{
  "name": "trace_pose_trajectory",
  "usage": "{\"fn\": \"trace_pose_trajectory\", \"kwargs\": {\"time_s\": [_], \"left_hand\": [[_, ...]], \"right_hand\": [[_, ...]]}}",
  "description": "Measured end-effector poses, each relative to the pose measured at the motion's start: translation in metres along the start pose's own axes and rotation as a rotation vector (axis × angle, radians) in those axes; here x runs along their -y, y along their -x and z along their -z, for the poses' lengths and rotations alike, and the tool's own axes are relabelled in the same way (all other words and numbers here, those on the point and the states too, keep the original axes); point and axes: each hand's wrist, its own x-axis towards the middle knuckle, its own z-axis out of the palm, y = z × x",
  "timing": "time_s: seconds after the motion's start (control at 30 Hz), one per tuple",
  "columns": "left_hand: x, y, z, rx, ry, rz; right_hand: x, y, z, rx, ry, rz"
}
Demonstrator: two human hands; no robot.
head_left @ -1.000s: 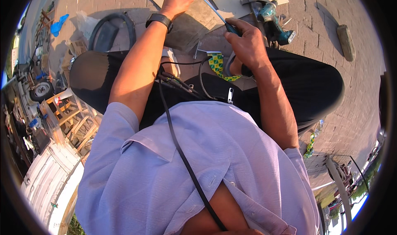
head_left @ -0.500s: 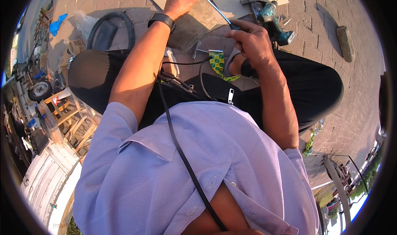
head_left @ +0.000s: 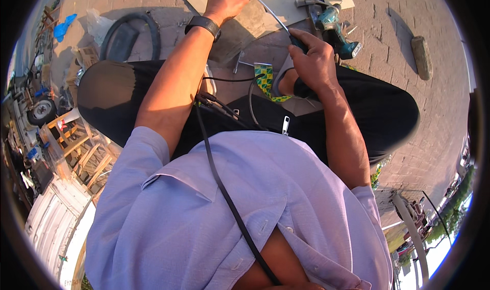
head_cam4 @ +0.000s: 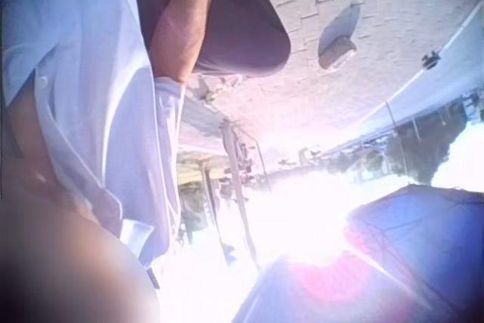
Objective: The person sits on a paved surface and assembles a metal frame using a screwdriver and a power drill. They tighten screws on the frame components and use the drill to secure parts together.
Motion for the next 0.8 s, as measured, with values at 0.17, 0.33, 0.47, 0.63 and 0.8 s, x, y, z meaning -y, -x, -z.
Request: {"fn": "trace_pose_trajectory", "kwargs": {"time_s": [0.17,0.33,0.47,0.63,0.8], "left_hand": [[-0.008,-0.001,0.0,-0.001,0.023,-0.01],[-0.008,0.001,0.002,-0.005,-0.025,0.007],[-0.009,0.0,0.001,-0.013,-0.038,0.023],[-0.012,0.001,0.0,0.016,0.005,0.05],[-0.01,0.003,-0.004,-0.033,-0.032,-0.027]], "right_hand": [[-0.01,0.002,-0.005,-0.083,0.216,0.276],[0.008,-0.003,0.003,0.164,-0.663,-0.458],[-0.006,-0.011,0.018,0.332,-1.231,-0.721],[-0.01,-0.01,0.013,0.247,-0.89,-0.636],[-0.027,0.002,-0.008,-0.062,-0.01,-0.238]]}}
